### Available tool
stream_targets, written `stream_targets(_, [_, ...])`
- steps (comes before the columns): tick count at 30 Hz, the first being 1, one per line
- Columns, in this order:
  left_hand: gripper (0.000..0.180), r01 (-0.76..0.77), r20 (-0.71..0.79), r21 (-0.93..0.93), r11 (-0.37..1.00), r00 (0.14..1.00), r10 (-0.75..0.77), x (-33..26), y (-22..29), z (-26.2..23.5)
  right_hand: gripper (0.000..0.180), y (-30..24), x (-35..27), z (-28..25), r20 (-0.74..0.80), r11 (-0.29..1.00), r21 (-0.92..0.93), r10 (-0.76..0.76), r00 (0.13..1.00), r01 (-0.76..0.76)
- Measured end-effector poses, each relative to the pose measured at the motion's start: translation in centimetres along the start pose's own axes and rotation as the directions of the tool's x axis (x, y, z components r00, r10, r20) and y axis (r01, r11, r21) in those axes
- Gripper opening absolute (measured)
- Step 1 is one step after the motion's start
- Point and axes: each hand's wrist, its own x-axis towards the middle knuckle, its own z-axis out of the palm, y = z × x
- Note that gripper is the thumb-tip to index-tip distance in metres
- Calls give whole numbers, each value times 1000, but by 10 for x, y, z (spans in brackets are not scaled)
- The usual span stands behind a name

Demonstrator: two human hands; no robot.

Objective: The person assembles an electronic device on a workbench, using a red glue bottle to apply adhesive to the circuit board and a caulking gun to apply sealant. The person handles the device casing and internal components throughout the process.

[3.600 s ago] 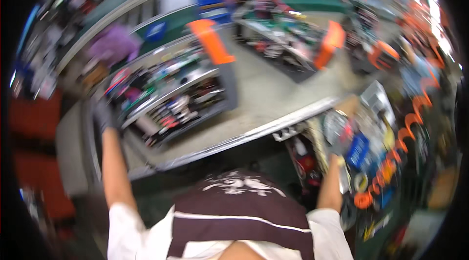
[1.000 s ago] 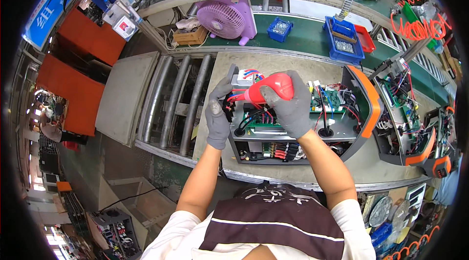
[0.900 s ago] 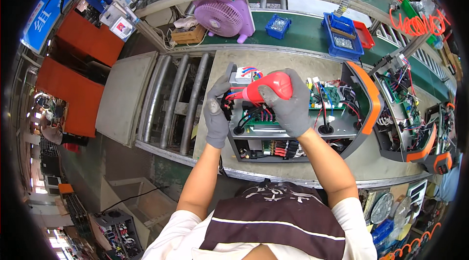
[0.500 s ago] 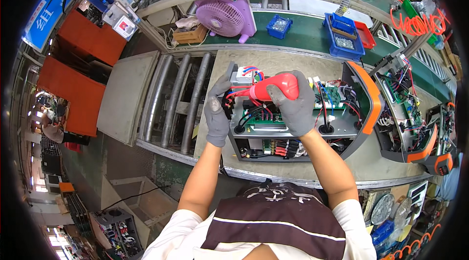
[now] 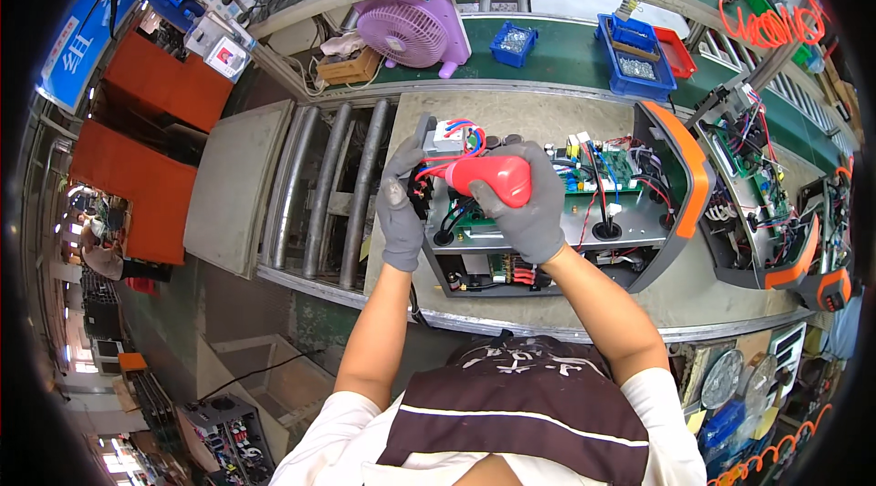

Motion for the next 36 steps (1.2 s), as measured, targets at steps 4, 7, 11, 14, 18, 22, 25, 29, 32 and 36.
stream_targets(4, [66,-1,-3,26,1000,1000,1,1,-1,0,38,10,6,-9,1,997,39,67,998,-67])
stream_targets(7, [62,-40,3,35,999,999,40,3,0,0,38,7,3,-18,-77,995,15,99,992,-98])
stream_targets(11, [58,-97,12,95,991,995,96,7,-3,-2,36,1,-5,-42,-172,844,427,428,887,-325])
stream_targets(14, [45,-83,19,104,991,997,81,8,-2,-1,46,19,-14,-62,-30,584,710,585,811,-395])
stream_targets(18, [37,-87,18,46,995,996,87,9,0,-1,46,5,-35,-73,20,660,646,487,873,-383])
stream_targets(22, [44,-128,-1,38,991,992,128,8,-16,-7,42,-26,-39,-61,-118,840,434,412,903,-327])
stream_targets(25, [50,-144,3,114,983,990,144,8,-13,-5,42,-49,-13,-42,-127,946,250,244,962,-207])
stream_targets(29, [50,-170,35,274,947,985,166,9,-7,-11,39,-66,37,-13,176,963,-270,54,983,-5])
stream_targets(32, [47,-176,-7,379,908,981,193,10,-9,-8,39,-70,61,18,356,943,-333,155,921,-30])
stream_targets(36, [48,-173,-30,358,917,980,197,10,-6,-10,43,-70,73,37,528,904,-421,184,829,68])
